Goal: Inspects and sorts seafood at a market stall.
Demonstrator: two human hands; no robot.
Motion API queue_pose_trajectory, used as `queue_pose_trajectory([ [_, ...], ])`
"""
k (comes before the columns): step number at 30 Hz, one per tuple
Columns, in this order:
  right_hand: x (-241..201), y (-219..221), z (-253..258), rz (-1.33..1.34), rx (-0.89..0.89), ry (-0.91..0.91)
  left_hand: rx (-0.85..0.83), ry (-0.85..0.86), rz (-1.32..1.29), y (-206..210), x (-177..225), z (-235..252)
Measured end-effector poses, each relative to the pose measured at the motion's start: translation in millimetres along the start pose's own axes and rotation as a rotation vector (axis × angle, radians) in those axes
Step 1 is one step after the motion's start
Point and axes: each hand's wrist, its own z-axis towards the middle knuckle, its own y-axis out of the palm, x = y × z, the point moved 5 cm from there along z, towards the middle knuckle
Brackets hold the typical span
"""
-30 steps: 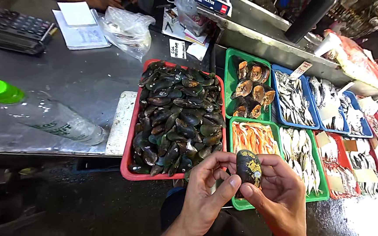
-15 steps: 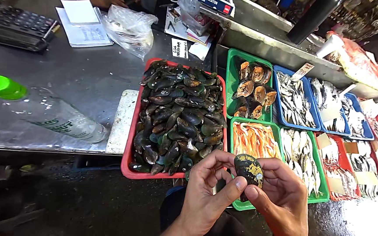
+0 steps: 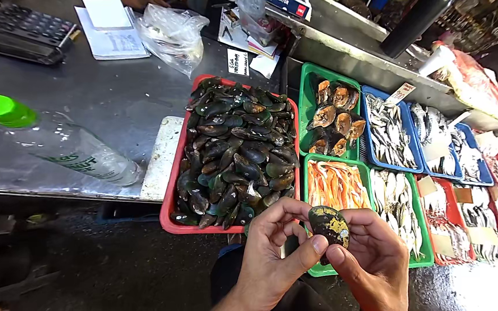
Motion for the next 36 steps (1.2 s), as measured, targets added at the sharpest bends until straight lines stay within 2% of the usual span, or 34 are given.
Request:
queue_pose_trajectory([
  [13, 0.1, 1.0, -1.0, 0.013, -0.028, -0.051, -0.011, 0.058, 0.007, -1.7, 2.7, -2.8],
  [30, 1.9, 0.2, -3.1, -0.014, -0.027, -0.043, 0.033, 0.043, 0.026, -5.0, -0.4, -4.2],
  [32, 1.6, -0.4, -2.8, -0.066, -0.013, -0.065, 0.047, 0.042, 0.061, -5.6, -0.1, -4.7],
  [36, 0.9, -3.6, -4.3, -0.334, 0.061, -0.165, 0.054, 0.078, 0.177, -6.2, 2.9, -7.0],
])
